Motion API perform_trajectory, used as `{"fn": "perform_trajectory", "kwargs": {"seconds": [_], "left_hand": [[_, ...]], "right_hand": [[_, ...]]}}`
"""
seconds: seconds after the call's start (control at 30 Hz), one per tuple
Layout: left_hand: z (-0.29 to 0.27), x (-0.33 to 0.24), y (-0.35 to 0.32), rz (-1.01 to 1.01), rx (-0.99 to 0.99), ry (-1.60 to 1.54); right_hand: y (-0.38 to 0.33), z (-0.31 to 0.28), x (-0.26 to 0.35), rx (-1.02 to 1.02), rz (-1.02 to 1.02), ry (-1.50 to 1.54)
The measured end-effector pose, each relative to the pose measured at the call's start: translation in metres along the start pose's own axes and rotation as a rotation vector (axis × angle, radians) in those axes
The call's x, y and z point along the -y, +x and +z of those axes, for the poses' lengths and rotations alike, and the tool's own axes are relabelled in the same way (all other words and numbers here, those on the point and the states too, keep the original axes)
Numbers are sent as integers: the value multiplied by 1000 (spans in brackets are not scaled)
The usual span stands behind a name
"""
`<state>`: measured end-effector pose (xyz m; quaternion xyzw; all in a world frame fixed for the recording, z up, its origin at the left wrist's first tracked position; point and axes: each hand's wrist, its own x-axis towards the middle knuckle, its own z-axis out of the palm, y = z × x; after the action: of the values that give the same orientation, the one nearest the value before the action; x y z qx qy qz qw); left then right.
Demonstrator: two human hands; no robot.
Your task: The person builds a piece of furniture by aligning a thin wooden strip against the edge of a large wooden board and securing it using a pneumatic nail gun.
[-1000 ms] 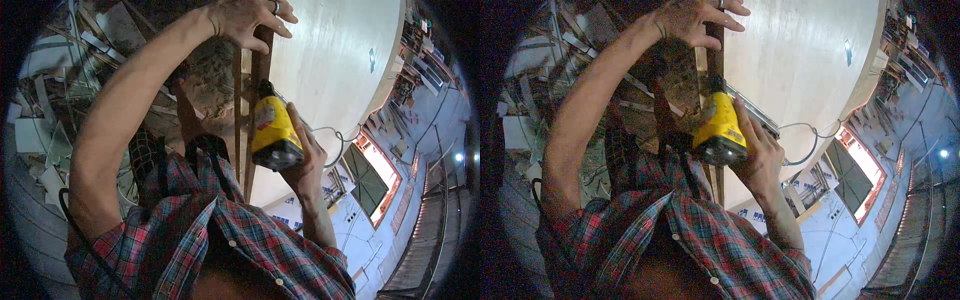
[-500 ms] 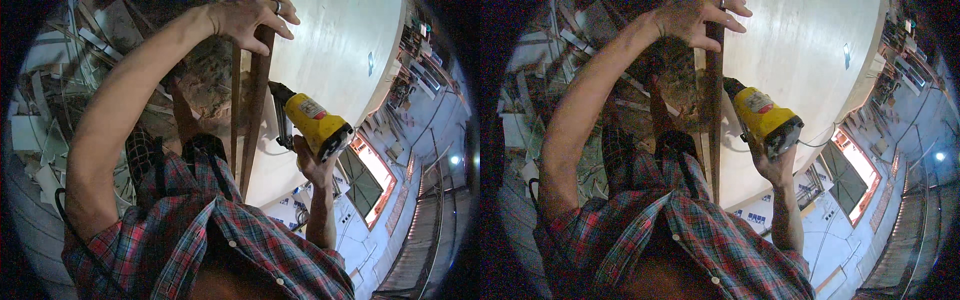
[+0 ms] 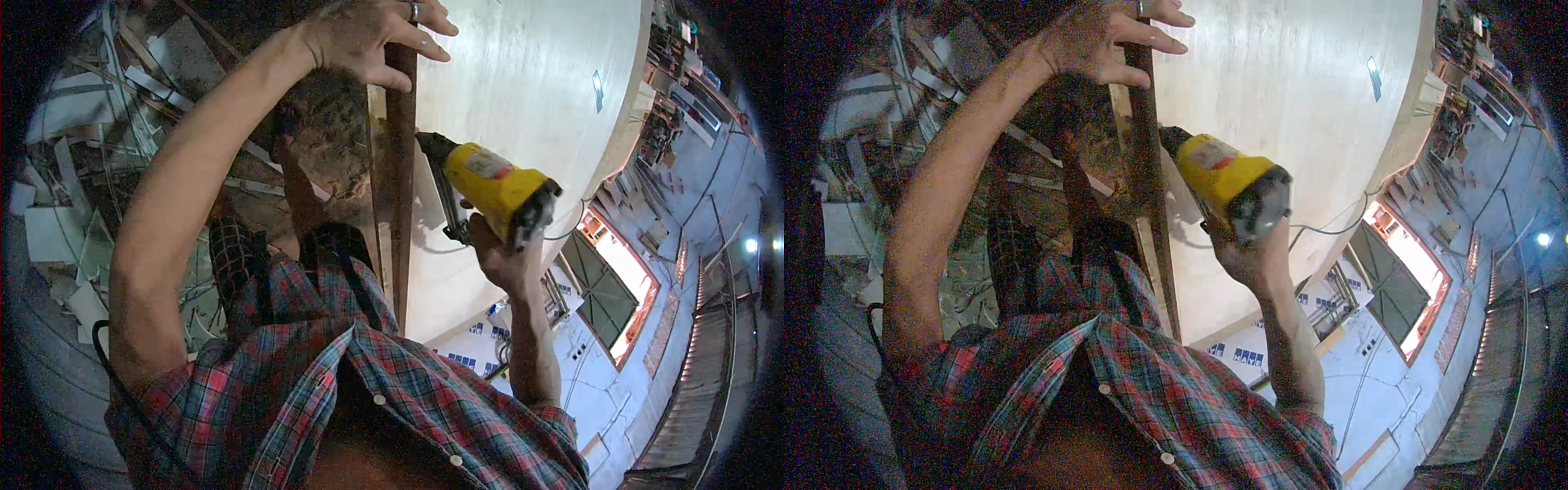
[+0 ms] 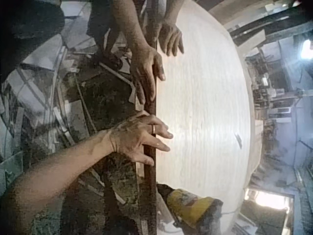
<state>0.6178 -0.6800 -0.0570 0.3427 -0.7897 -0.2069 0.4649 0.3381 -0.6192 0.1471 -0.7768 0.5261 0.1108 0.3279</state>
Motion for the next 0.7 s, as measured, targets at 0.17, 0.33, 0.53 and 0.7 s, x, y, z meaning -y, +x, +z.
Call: {"fn": "perform_trajectory", "kwargs": {"seconds": [0.17, 0.33, 0.53, 0.7], "left_hand": [[-3, 1, -1, 4, -1, 30], [-4, 7, 2, 7, -14, 16], [-5, 5, -2, -15, 39, 57], [-13, 4, -1, -44, 88, 53]], "right_hand": [[-1, 2, 8, 39, 198, 169], [-3, 4, -6, 26, 24, 23], [-5, 9, -8, 39, -29, -45], [5, 5, 4, 10, 5, 120]]}}
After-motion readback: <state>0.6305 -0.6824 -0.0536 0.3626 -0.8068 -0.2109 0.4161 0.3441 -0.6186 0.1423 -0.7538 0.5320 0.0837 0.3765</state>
